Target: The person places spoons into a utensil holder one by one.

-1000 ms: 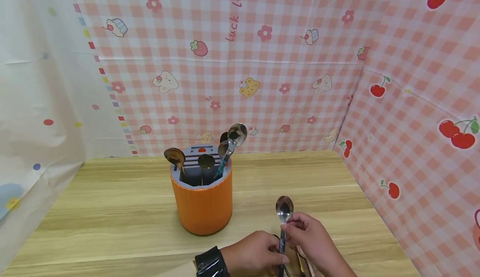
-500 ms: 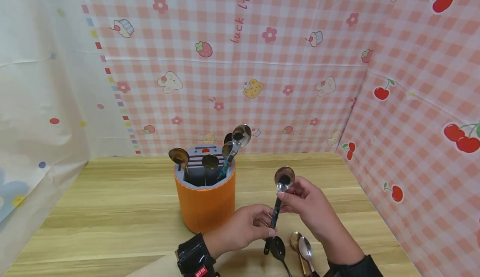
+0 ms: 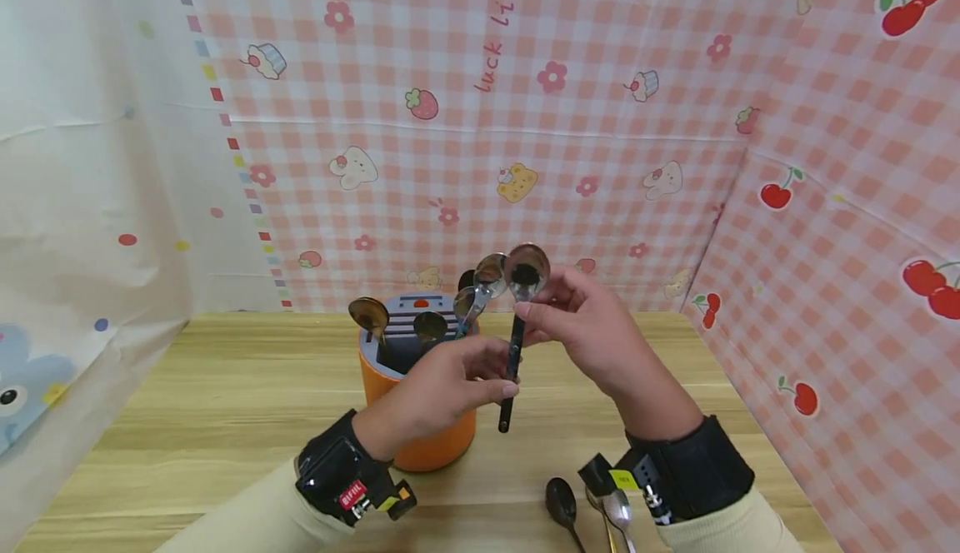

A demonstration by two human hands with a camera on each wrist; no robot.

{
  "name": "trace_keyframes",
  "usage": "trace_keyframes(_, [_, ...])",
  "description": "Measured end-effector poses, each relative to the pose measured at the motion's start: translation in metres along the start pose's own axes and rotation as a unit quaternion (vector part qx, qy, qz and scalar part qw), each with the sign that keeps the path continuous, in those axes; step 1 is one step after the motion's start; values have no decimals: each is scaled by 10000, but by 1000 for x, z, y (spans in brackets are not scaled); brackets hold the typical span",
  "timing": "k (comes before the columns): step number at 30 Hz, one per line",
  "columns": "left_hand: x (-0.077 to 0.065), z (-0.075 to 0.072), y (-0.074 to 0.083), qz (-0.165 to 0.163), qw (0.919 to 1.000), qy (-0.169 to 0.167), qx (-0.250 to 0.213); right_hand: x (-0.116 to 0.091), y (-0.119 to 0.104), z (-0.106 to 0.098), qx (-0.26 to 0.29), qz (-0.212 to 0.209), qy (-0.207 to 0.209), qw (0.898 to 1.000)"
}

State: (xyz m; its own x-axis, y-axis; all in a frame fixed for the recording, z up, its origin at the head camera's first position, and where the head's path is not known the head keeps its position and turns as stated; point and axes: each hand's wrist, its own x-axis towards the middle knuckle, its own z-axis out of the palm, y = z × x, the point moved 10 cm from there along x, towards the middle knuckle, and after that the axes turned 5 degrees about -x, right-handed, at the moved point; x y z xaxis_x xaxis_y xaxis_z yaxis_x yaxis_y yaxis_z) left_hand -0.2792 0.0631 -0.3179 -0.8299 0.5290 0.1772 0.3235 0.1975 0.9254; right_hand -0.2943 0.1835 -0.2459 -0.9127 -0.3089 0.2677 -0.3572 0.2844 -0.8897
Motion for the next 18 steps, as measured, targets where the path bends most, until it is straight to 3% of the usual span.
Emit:
trace_keyframes(4, [-3,-26,15,49,9996,184,214,17,-18,6,39,-73,-32,10000])
trace_keyframes(9, [-9,-56,22,-58,9990,345,262,38,-36,23,302,-364,-212,9987])
trace_keyframes(18, [-17,-103,13,-31,9955,750,581,69,-45,60,323,-407,-389,9979])
